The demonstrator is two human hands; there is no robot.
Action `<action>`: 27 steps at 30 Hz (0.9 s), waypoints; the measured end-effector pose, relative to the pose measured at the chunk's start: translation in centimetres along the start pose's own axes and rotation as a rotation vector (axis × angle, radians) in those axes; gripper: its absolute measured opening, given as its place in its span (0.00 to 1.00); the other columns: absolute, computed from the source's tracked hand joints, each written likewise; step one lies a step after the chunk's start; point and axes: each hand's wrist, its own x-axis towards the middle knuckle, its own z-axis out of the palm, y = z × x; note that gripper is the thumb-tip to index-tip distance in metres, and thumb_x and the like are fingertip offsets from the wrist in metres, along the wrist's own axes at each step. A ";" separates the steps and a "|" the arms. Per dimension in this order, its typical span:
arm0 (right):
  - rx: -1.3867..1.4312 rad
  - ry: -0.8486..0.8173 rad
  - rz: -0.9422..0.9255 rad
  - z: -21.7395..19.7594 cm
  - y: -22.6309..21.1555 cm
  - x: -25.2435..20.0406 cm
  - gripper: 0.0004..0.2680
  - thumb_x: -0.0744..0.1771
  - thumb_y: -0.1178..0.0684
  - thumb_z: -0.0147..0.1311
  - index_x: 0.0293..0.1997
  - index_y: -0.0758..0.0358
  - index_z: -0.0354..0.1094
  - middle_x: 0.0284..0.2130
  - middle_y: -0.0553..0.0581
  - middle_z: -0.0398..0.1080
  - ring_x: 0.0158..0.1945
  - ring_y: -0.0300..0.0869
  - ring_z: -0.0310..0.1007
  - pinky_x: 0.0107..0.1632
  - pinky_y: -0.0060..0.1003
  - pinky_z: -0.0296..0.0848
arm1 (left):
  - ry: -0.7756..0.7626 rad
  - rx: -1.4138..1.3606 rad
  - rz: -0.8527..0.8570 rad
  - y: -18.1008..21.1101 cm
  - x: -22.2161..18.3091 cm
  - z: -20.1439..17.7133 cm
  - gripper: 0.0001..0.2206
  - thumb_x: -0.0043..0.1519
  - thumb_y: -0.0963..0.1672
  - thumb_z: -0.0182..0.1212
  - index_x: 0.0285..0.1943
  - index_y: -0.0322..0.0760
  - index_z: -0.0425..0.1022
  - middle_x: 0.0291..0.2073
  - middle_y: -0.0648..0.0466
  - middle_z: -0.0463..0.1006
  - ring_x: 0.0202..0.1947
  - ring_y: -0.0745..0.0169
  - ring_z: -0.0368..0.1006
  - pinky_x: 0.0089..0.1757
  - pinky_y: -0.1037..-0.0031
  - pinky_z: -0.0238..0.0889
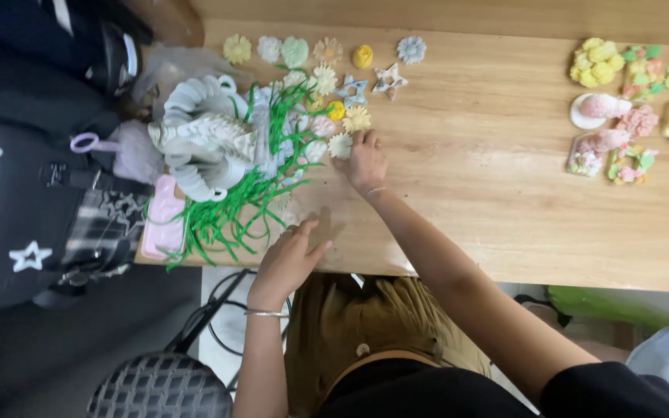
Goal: The person is inspecting and placing small wax flower and star decorations on a shelf or desk in a candle workshop.
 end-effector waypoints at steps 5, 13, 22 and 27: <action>0.061 -0.019 -0.012 -2.4 1.0 -1.3 0.29 0.55 0.42 0.72 0.56 0.62 0.61 0.52 0.65 0.66 0.55 0.59 0.71 0.51 0.52 0.75 | -0.030 0.002 0.149 -1.5 2.3 0.0 0.24 0.63 0.52 0.60 0.65 0.39 0.66 0.55 0.40 0.76 0.56 0.39 0.72 0.53 0.58 0.66; 0.760 0.013 0.010 -8.0 5.4 -8.8 0.24 0.58 0.57 0.70 0.55 0.63 0.59 0.40 0.60 0.74 0.45 0.46 0.78 0.47 0.40 0.79 | -0.196 -0.165 0.299 4.8 7.1 -1.4 0.39 0.55 0.47 0.69 0.75 0.44 0.52 0.64 0.43 0.67 0.58 0.45 0.73 0.55 0.61 0.67; 1.346 -0.104 0.110 -19.0 5.4 -15.4 0.24 0.59 0.71 0.59 0.60 0.65 0.56 0.44 0.57 0.72 0.47 0.40 0.76 0.49 0.33 0.79 | -0.314 -0.079 0.784 13.7 9.4 -1.5 0.47 0.43 0.43 0.81 0.73 0.40 0.54 0.66 0.41 0.64 0.66 0.40 0.63 0.57 0.58 0.61; 1.567 -0.033 0.085 -22.5 5.2 -16.8 0.24 0.61 0.70 0.51 0.66 0.68 0.57 0.50 0.55 0.71 0.52 0.38 0.72 0.50 0.34 0.75 | -0.363 -0.105 0.685 17.2 8.1 -2.1 0.41 0.46 0.48 0.80 0.70 0.44 0.62 0.56 0.47 0.79 0.57 0.48 0.74 0.55 0.61 0.67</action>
